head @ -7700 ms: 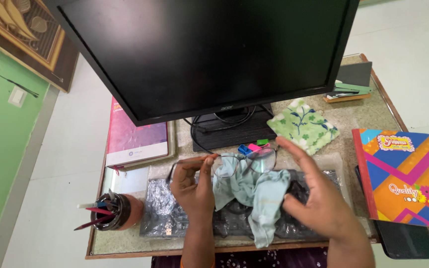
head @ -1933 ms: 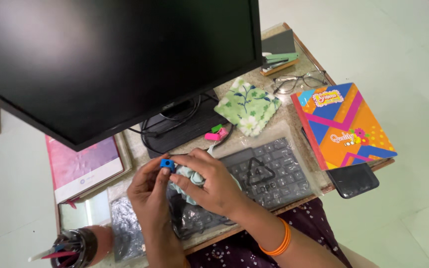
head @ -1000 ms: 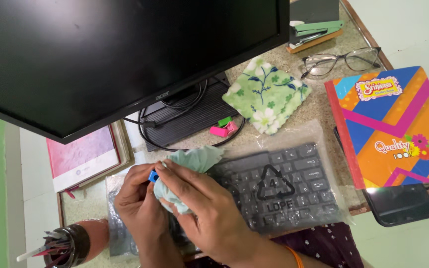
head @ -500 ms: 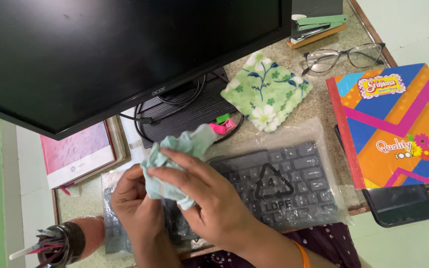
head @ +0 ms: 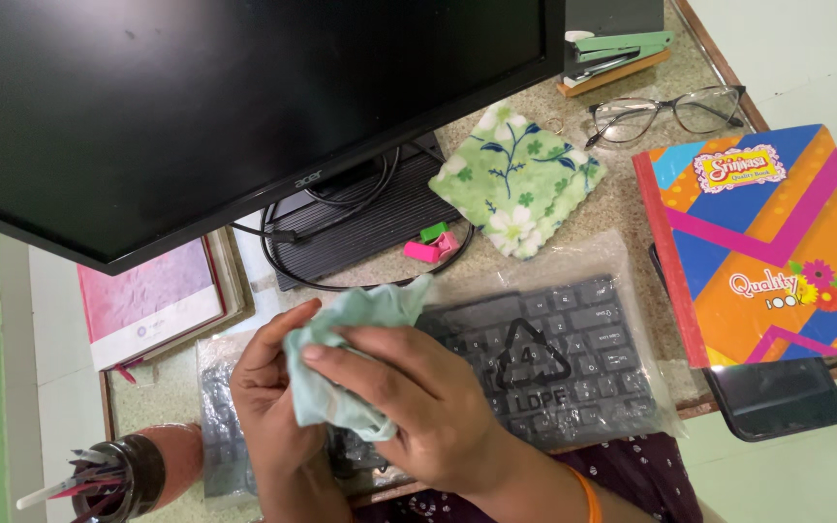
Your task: The person wipes a computer keyboard, glasses, and small plastic clips with a cloth, then wipes the monitor screen. The person places the cleaned items back on the desk and continues wiping the monitor.
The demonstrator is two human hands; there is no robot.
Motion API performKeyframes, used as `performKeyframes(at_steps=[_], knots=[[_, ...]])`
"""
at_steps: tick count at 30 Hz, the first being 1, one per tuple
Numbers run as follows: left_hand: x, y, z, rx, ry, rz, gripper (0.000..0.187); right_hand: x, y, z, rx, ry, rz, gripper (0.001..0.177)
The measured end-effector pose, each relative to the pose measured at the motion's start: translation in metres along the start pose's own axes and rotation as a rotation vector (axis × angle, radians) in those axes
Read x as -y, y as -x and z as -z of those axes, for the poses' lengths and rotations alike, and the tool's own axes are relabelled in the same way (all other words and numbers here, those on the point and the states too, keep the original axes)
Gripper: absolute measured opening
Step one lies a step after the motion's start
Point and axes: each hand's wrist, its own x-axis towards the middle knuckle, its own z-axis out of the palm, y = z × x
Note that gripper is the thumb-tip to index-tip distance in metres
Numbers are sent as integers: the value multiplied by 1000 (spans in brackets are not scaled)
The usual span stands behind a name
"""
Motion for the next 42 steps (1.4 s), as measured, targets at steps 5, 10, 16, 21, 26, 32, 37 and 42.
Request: performKeyframes(at_steps=[5,10,16,21,26,32,37,42], knots=[[0,0,-4,15,-15,-15,45,2,-5,-4,64,117,4,44],[-8,-3,-11,85,-53,61,47,-1,1,6,34,34,-188,51],[-14,-16,-13,0,3,198,26,-20,-17,46,267,609,-594,50],[-18,-20,-10,85,312,221,27,-37,-16,39,276,654,-309,67],[-6,-15,-1,-3,203,265,32,-47,-11,38,341,600,-354,64],[8,-16,1,-47,52,262,23,-35,-19,41,369,547,-519,61],[-5,-16,-18,-99,-254,271,20,-21,-22,41,402,390,-561,56],[1,-14,-15,-33,-93,229,30,-1,-15,29,359,-21,-216,59]])
